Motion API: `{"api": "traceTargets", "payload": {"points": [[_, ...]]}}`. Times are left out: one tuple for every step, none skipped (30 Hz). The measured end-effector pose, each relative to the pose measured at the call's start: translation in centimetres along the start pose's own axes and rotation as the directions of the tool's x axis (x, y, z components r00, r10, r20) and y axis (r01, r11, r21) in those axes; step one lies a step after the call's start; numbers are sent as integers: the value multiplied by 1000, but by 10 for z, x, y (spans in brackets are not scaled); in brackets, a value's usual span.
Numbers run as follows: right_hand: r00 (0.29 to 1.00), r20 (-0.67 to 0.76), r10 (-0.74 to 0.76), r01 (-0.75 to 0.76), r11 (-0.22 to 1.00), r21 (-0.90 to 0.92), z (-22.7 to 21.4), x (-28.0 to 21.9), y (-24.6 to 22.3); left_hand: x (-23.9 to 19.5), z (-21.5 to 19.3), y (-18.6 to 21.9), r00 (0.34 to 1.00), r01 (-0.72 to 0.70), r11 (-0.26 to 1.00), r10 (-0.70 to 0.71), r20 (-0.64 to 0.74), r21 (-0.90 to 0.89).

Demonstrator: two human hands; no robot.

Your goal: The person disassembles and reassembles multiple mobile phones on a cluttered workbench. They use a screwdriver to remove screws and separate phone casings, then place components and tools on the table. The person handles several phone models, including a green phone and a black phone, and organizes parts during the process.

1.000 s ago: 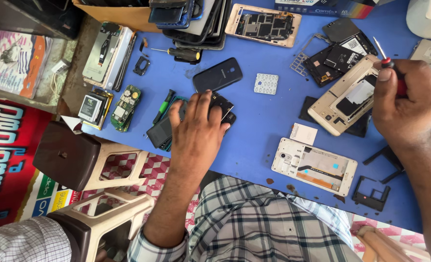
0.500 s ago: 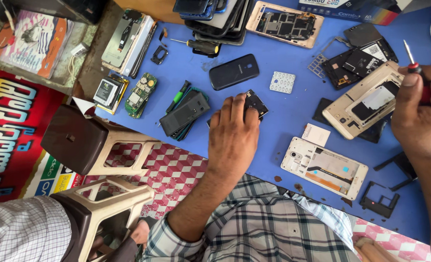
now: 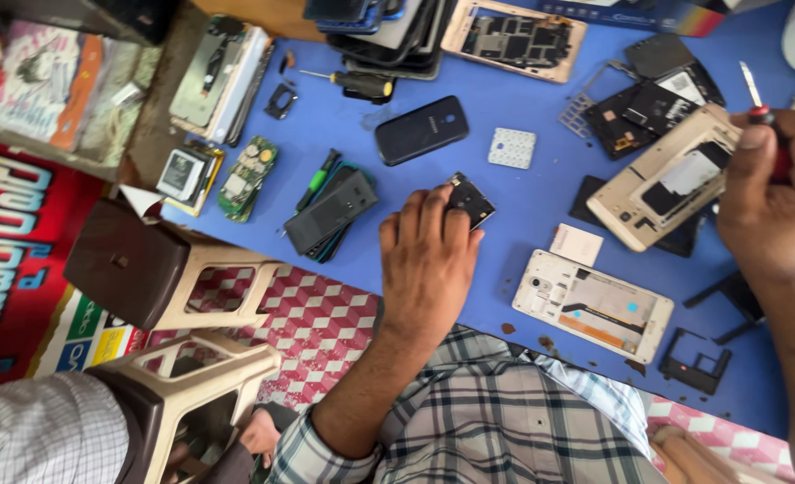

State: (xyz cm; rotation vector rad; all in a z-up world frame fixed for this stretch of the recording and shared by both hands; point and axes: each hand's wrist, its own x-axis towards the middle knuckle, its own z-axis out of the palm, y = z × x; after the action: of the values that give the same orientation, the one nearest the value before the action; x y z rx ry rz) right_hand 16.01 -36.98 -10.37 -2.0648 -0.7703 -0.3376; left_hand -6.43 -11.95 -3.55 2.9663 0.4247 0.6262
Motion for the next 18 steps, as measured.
{"api": "traceTargets", "payload": {"points": [[1000, -12, -15, 15, 1000, -17, -2, 0, 1, 0, 1, 0, 1000, -1, 1000, 1, -1, -1], [999, -24, -30, 29, 999, -34, -3, 0, 2, 0, 2, -1, 1000, 7, 1000, -7, 0, -8], [998, -40, -52, 51, 998, -25, -1, 2, 3, 0, 4, -2, 1000, 17, 1000, -17, 1, -14], [996, -49, -72, 70, 997, -34, -2, 3, 4, 1, 5, -3, 1000, 27, 999, -27, 2, -19], [994, -57, -91, 89, 995, -41, -2, 4, 3, 1, 6, -5, 1000, 24, 1000, -24, -2, -10], [992, -57, -109, 105, 992, -65, -4, 5, 2, 1, 6, -7, 1000, 20, 1000, -20, -5, -1], [990, -57, -126, 121, 990, -77, -4, 7, 1, 2, 6, -9, 1000, 16, 1000, -16, -11, 11], [988, -57, -143, 138, 987, -88, -5, 8, 0, 2, 6, -9, 1000, 16, 1000, -16, -16, 15], [986, -57, -159, 154, 984, -88, -6, 9, -2, 3, 5, -10, 1000, 17, 1000, -17, -23, 21], [985, -59, -161, 155, 984, -92, -7, 10, -4, 4, 4, -10, 999, 18, 999, -17, -30, 26], [985, -63, -163, 157, 983, -95, -7, 10, -5, 5, 3, -10, 1000, 22, 999, -22, -23, 28], [986, -70, -150, 142, 984, -103, -7, 11, -7, 6, 1, -10, 1000, 26, 999, -26, -16, 29], [986, -70, -150, 142, 984, -108, -7, 11, -8, 7, 0, -10, 999, 34, 999, -34, -9, 30], [986, -71, -150, 142, 983, -114, -7, 11, -10, 8, -2, -10, 999, 41, 999, -41, 6, 32], [984, -68, -165, 156, 981, -116, -7, 12, -11, 10, -3, -9, 999, 50, 998, -50, 18, 35], [983, -65, -173, 165, 979, -117, -8, 12, -11, 11, -5, -8, 998, 58, 998, -59, 29, 39], [981, -64, -180, 172, 978, -118, -8, 12, -12, 13, -8, -7, 997, 62, 997, -63, 42, 39], [981, -63, -182, 173, 978, -117, -8, 12, -13, 15, -11, -7, 996, 65, 997, -67, 54, 39]]}}
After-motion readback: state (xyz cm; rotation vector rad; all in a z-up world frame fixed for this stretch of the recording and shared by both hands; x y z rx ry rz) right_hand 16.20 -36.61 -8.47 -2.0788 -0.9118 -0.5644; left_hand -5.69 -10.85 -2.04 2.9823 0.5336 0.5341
